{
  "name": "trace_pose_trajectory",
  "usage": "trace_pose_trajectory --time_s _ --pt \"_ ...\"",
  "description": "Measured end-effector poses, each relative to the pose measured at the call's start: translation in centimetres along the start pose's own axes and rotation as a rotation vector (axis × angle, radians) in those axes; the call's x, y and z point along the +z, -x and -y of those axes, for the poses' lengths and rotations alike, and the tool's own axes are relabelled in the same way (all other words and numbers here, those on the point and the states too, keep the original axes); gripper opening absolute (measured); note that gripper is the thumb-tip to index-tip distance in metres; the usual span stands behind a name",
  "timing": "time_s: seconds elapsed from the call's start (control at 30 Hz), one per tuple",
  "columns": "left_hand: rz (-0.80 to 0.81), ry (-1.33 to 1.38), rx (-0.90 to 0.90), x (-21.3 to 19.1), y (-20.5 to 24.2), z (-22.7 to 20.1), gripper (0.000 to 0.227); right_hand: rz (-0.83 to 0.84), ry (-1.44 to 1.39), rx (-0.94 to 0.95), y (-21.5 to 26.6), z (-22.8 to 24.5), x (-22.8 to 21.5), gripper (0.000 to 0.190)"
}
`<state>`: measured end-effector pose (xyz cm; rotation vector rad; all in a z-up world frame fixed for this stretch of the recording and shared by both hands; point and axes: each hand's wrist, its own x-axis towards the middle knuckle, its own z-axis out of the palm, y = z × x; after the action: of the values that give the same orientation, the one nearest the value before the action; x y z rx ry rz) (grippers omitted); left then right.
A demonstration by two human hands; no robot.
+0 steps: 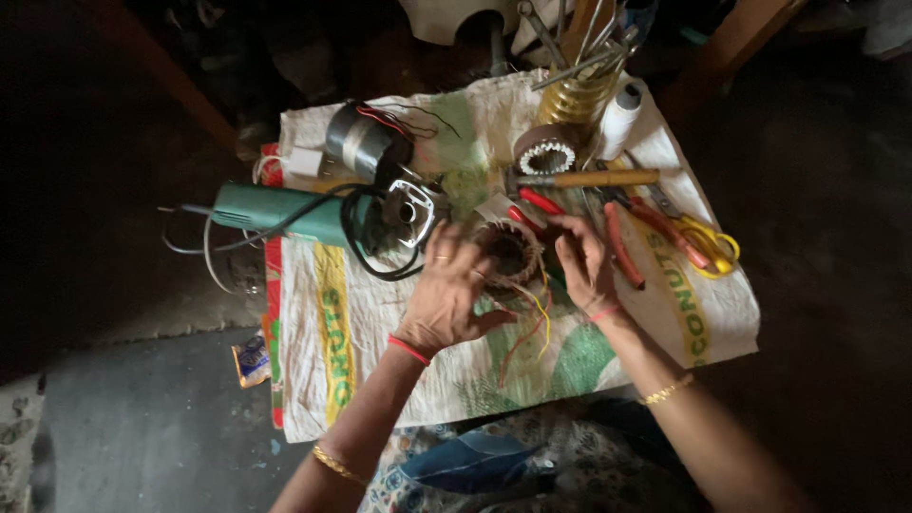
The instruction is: The person uses pliers to pull and adjust wires on a motor stator while seated on the floor. They repeatedly reposition the stator and manipulate the wires with both hands and the pliers.
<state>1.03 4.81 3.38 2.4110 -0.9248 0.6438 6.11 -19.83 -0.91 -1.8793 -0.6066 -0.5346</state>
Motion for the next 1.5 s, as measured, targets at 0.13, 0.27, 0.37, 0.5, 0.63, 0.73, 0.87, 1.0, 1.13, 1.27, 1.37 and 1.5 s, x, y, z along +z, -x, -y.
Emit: trace_pose_trajectory --time_s 0.13,0.27,0.37,0.5,0.63,0.73,0.87,1.0,1.13,1.27,1.37,1.5 --pt "0.190 -0.150 0.070 -0.1 -0.7 0.8 0.039 0.089 0.119 0.133 -1.4 2.4 0.7 0.031" --pt "0.094 -0.124 0.133 0.7 -0.9 1.1 0.025 0.250 0.538 0.245 -2.8 2.8 1.8 0.024" --pt "0.142 -0.105 0.146 0.9 -0.8 1.6 0.027 0.352 0.649 0.352 -3.6 1.2 2.1 0.024" --pt "0.069 -0.125 0.234 1.1 -0.5 2.3 0.032 0.493 0.575 0.560 -5.5 -4.0 0.8 0.035" --pt "0.260 -0.116 0.191 1.3 -0.6 3.2 0.024 0.422 0.581 0.145 -5.5 -8.7 1.4 0.045" --pt "0.173 -0.100 0.246 1.4 -0.5 3.6 0.031 0.475 0.574 0.338 -4.6 -9.4 1.5 0.041" --pt "0.137 -0.055 0.286 0.7 0.0 3.7 0.041 0.412 0.474 0.460 -4.0 -7.6 1.0 0.042" --pt "0.054 -0.139 0.311 0.1 0.3 3.3 0.043 0.308 0.346 0.432 -4.0 -5.8 1.1 0.042" --pt "0.056 -0.117 0.289 0.1 0.6 2.9 0.039 0.270 0.245 0.569 -3.8 -5.1 1.2 0.054" --pt "0.046 -0.092 0.274 0.5 0.8 3.1 0.037 0.264 0.380 0.399 -4.0 -4.9 1.1 0.048" --pt "0.088 -0.072 0.234 0.5 0.9 3.0 0.036 0.329 0.421 0.372 -4.2 -3.8 1.1 0.043" --pt "0.133 -0.018 0.205 0.0 -0.1 2.5 0.038 0.539 0.467 0.506 -6.1 -0.5 0.0 0.040"
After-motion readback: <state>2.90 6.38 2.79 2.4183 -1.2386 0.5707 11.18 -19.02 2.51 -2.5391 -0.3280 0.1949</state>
